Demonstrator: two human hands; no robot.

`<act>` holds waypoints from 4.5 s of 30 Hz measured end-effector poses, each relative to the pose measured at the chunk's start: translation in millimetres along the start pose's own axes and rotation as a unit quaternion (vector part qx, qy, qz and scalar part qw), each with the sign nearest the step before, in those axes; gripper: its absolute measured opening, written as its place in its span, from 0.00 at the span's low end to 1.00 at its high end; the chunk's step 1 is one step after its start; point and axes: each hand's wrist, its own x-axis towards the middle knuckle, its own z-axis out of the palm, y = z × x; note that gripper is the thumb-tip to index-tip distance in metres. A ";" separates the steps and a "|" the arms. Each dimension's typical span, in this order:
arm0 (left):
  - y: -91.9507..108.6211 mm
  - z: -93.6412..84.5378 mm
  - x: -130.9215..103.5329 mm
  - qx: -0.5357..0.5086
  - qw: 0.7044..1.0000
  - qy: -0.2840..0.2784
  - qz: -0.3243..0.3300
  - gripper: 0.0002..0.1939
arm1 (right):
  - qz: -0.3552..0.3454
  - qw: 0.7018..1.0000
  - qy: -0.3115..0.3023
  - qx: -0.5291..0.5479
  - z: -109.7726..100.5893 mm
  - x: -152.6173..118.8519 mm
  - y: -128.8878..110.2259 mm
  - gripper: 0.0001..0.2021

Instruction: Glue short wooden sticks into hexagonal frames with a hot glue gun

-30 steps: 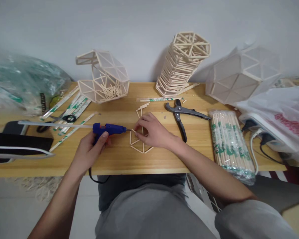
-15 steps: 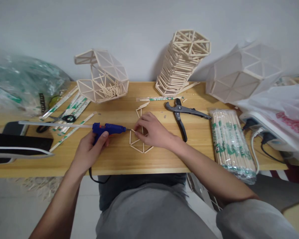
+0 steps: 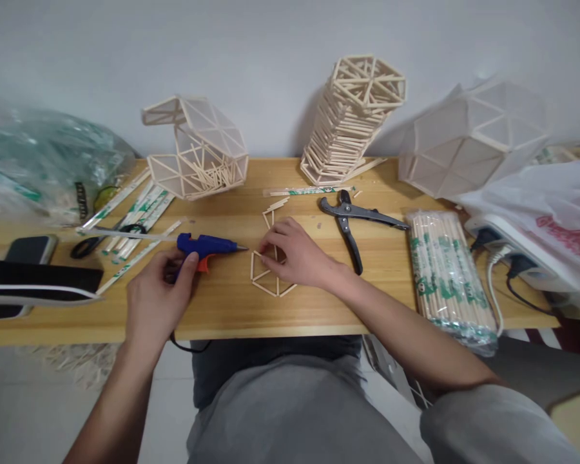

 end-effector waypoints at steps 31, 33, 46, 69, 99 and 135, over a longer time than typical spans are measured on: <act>23.6 53.4 -35.8 -0.035 0.921 0.009 0.389 0.21 | -0.028 0.999 0.015 -0.004 2.3 -0.3 2.9 0.06; 24.0 53.5 -35.5 -0.035 0.919 0.012 0.392 0.20 | -0.027 1.000 0.013 0.001 1.9 0.1 3.2 0.06; 23.5 54.6 -36.2 -0.046 0.926 0.002 0.375 0.21 | -0.004 0.999 -0.029 -0.015 -0.4 2.5 1.6 0.05; 24.8 51.7 -32.6 -0.022 0.920 0.015 0.390 0.18 | 0.005 0.999 -0.037 -0.030 0.1 4.5 -0.2 0.04; 19.1 50.6 -28.8 -0.029 0.925 0.003 0.378 0.12 | 0.003 0.998 -0.049 -0.042 2.2 5.1 1.0 0.04; 15.7 53.9 -32.2 -0.025 0.932 0.004 0.362 0.14 | 0.012 0.997 -0.060 -0.040 -0.2 5.8 -0.4 0.04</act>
